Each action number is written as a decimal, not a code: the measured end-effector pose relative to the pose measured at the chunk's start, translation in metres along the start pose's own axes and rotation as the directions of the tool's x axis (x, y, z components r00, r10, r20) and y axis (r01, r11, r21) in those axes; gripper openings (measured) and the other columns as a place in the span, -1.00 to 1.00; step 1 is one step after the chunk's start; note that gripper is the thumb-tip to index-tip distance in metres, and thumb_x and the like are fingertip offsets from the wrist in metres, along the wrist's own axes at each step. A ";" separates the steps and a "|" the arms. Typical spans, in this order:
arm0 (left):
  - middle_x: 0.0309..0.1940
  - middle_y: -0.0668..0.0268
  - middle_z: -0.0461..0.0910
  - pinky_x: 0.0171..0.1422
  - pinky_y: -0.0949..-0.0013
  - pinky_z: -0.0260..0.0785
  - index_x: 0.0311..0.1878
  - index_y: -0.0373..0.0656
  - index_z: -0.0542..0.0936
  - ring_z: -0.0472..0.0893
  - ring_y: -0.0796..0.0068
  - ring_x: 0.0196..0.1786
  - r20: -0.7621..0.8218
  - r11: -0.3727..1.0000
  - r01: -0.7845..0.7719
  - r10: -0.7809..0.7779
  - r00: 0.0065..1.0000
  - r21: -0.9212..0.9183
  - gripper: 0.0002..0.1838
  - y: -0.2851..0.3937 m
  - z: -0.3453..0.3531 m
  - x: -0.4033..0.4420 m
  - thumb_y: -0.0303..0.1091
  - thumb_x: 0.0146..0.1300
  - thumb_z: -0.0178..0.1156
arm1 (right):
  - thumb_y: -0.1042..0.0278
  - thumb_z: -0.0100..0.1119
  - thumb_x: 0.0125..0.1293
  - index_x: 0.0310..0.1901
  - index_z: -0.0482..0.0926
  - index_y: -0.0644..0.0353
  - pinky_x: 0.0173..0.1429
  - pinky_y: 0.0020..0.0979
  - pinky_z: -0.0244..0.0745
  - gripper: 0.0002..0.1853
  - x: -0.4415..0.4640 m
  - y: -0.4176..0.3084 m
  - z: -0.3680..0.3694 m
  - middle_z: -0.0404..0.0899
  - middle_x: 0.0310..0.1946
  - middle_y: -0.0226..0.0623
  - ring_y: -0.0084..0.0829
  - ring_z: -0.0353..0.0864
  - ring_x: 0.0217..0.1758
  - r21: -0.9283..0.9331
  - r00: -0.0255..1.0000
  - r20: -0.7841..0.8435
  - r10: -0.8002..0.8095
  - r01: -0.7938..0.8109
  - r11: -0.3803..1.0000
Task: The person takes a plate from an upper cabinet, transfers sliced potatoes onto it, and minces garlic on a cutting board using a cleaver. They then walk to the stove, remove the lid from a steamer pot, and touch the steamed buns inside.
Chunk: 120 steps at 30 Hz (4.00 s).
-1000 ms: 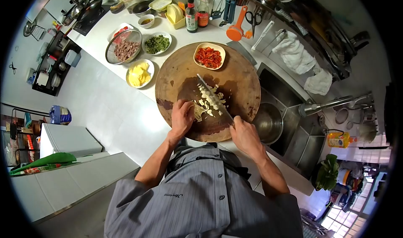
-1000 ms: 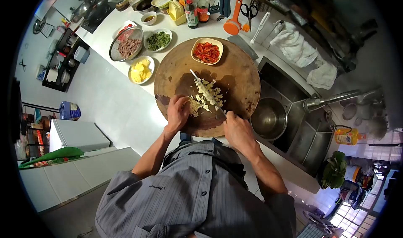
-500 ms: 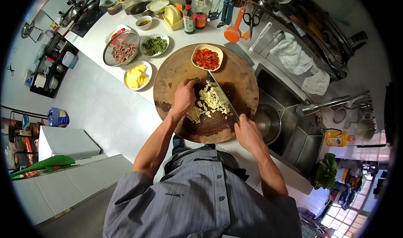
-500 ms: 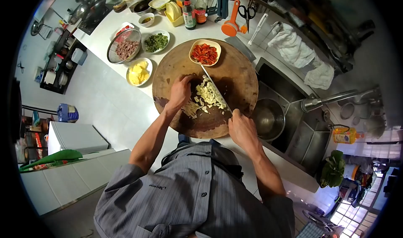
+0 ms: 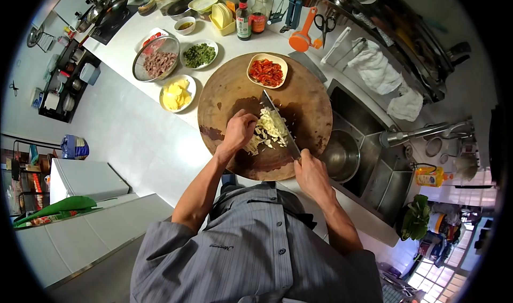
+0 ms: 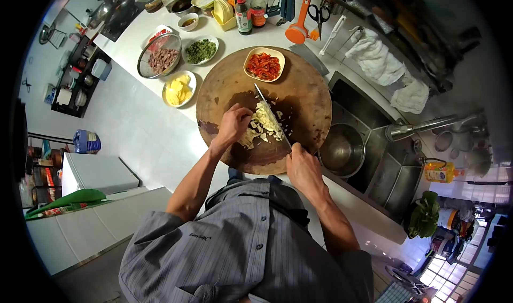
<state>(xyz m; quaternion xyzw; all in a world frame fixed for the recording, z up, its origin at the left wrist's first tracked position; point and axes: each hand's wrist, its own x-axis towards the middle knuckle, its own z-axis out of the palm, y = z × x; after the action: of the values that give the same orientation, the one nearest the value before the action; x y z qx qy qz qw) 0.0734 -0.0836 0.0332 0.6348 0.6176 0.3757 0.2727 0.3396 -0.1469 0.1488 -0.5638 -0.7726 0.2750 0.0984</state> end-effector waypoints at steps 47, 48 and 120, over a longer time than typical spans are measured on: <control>-0.19 0.05 0.67 -0.03 0.06 0.56 -0.07 -0.24 0.77 0.70 -0.07 -0.13 -0.120 0.981 -0.189 0.193 0.974 0.041 -0.85 0.007 0.012 -0.008 -0.54 0.36 0.28 | 0.42 0.19 0.49 -0.18 0.38 0.38 -0.10 0.22 0.51 -0.78 0.004 0.012 0.007 0.66 -0.35 0.31 0.40 0.66 -0.17 0.041 0.998 -0.005 0.058 -0.057 0.998; -0.19 0.05 0.67 -0.03 0.06 0.56 -0.07 -0.24 0.77 0.70 -0.07 -0.13 -0.123 0.981 -0.189 0.193 0.973 0.042 -0.85 0.008 0.009 -0.008 -0.54 0.36 0.28 | 0.42 0.19 0.49 -0.18 0.38 0.38 -0.10 0.22 0.51 -0.78 0.004 0.010 0.004 0.66 -0.35 0.31 0.40 0.66 -0.17 0.040 0.999 -0.005 0.054 -0.054 0.998; 0.41 -0.12 0.56 0.66 -0.05 0.25 0.41 -0.49 0.48 0.54 -0.02 0.45 0.594 -0.595 0.527 0.101 0.798 -0.607 0.15 0.065 -0.025 -0.030 0.63 0.44 -0.15 | 0.40 0.16 0.58 0.07 0.46 0.18 -0.56 -0.41 0.43 -0.85 -0.010 0.026 0.014 0.40 -0.45 -0.40 -0.55 0.44 -0.58 0.913 0.913 0.403 0.059 -0.405 0.035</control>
<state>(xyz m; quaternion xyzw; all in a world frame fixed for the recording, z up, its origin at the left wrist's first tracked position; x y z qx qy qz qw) 0.0921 -0.1215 0.0965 -0.0635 0.0470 0.4948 0.8654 0.3579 -0.1555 0.1248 -0.4242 -0.2813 0.8045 0.3061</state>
